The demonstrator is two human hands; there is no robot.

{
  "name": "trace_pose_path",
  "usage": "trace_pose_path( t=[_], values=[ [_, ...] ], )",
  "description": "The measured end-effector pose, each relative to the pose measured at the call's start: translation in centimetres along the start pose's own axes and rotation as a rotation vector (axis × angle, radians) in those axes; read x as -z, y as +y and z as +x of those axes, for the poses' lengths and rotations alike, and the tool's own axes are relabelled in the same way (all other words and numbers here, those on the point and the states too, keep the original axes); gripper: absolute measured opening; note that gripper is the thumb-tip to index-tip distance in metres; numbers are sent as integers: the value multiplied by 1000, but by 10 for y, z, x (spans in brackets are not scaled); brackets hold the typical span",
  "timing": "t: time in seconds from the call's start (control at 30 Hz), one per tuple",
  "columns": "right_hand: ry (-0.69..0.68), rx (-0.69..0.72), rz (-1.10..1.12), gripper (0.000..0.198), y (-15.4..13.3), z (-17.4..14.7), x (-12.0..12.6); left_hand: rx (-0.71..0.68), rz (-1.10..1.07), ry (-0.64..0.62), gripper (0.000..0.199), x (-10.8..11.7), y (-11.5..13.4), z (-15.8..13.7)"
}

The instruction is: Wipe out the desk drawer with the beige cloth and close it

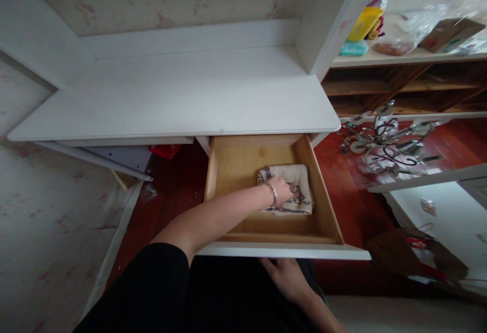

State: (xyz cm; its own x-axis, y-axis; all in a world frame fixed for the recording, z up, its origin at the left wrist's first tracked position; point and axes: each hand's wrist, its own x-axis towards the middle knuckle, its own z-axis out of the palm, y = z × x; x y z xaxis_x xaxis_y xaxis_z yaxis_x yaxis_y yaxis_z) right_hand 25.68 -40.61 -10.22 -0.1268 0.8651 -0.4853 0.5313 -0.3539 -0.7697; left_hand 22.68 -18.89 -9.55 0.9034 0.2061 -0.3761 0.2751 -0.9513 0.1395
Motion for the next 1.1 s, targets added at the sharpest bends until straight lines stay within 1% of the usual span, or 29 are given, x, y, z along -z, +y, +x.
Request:
trace_pose_path(
  t=[0.07, 0.17, 0.23, 0.3, 0.4, 0.53, 0.67, 0.9, 1.0, 1.1],
  values=[
    [14, 13, 9, 41, -1, 0, 0, -42, 5, 9, 76, -5, 18, -7],
    [29, 16, 27, 37, -4, 1, 0, -84, 13, 20, 64, -11, 36, -14],
    [31, 21, 36, 35, -6, 1, 0, -83, 16, 26, 59, -13, 42, -18],
    [36, 29, 35, 34, -7, 0, 0, -69, 7, 37, 61, -13, 42, -22],
    [30, 33, 28, 35, -9, -2, 0, -48, -15, 52, 68, -14, 38, -30],
    [29, 42, 36, 39, -11, -3, -1, -4, -39, 62, 70, -21, 29, -52],
    [32, 54, 60, 38, -12, -2, -1, 45, -60, 45, 75, -32, 18, -84],
    [0, 12, 85, 41, -6, -1, -3, 154, -58, 32, 80, -52, 6, -143],
    [-17, 13, 72, 42, -5, -1, -2, 183, -52, -3, 79, -57, -2, -155],
    [-12, 6, 52, 43, -6, -1, -1, 204, -69, -50, 78, -55, -21, -156]
  ],
)
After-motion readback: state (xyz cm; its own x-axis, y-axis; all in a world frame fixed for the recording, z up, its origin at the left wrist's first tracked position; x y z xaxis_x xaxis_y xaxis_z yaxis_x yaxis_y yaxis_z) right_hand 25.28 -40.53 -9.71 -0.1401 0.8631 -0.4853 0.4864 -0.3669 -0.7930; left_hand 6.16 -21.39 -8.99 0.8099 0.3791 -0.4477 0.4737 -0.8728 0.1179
